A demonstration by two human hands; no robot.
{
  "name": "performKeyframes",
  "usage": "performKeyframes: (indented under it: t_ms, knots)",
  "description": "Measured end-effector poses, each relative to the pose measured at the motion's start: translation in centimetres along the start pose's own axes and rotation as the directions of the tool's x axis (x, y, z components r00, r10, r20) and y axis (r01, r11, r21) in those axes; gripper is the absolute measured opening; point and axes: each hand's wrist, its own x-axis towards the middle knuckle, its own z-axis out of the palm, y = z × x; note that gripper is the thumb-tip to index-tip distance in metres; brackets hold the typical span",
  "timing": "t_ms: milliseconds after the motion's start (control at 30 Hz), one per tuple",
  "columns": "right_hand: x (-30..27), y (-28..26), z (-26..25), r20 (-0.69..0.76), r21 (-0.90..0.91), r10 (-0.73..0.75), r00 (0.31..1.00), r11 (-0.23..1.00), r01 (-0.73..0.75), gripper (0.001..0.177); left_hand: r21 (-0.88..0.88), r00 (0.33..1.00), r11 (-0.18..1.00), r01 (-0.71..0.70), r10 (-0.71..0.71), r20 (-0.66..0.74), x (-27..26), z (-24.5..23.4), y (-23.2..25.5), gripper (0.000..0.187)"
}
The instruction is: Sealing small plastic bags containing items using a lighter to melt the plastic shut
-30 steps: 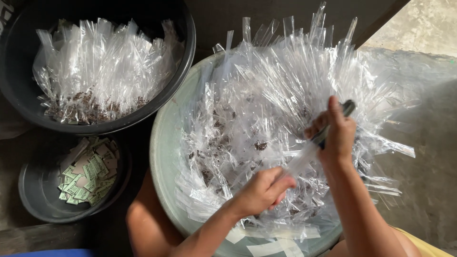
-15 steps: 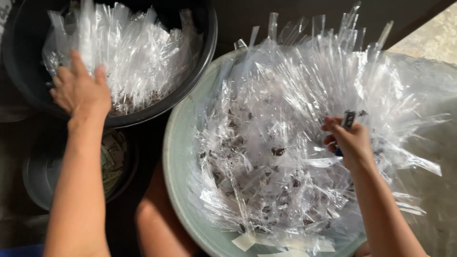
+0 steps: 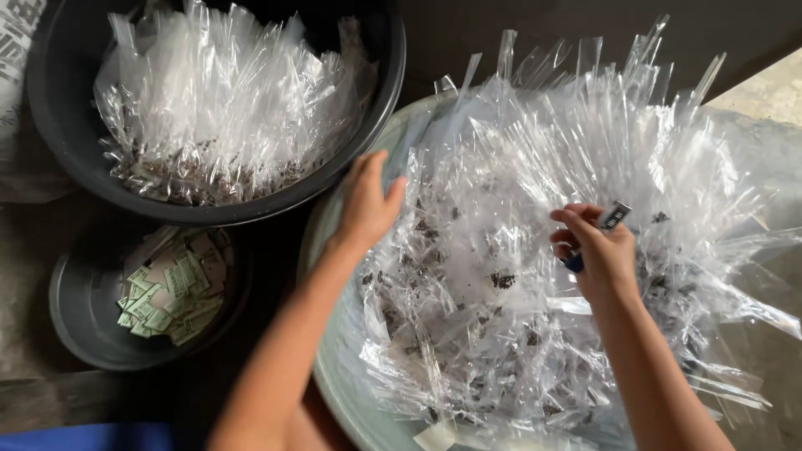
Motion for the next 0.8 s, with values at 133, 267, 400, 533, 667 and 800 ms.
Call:
performKeyframes:
  t_ms: [133, 267, 400, 533, 667, 800]
  knots:
    - [-1.2, -3.7, -3.9, 0.14, 0.035, -0.027, 0.99, 0.999, 0.023, 0.01, 0.097, 0.859, 0.879, 0.467, -0.477, 0.183, 1.1, 8.7, -2.2, 0.061]
    - [-3.1, -6.8, -7.0, 0.137, 0.059, -0.143, 0.98, 0.989, 0.136, 0.01, 0.107, 0.958, 0.962, 0.249, -0.229, -0.175, 0.9, 11.0, -1.3, 0.016]
    - [-4.2, -8.2, -7.6, 0.188, 0.044, -0.272, 0.944, 0.962, 0.269, 0.005, -0.071, 0.954, 0.989, -0.129, 0.104, -0.28, 1.1, 5.1, 6.5, 0.02]
    - [-6.7, -9.6, -5.8, 0.25, -0.025, -0.355, 0.901, 0.928, 0.373, 0.005, -0.551, 0.993, 0.829, 0.096, -0.119, -0.006, 0.2, -0.2, 14.7, 0.02]
    - [-9.6, -10.7, -4.3, 0.354, -0.209, -0.281, 0.892, 0.906, 0.368, 0.022, -0.814, 0.966, 0.52, 0.258, -0.13, 0.223, -1.7, -2.9, 20.8, 0.016]
    - [-8.9, -10.3, -4.0, 0.434, -0.119, -0.154, 0.888, 0.967, 0.226, 0.053, -0.819, 0.958, 0.512, 0.258, -0.025, 0.286, -4.2, -3.7, 24.4, 0.033]
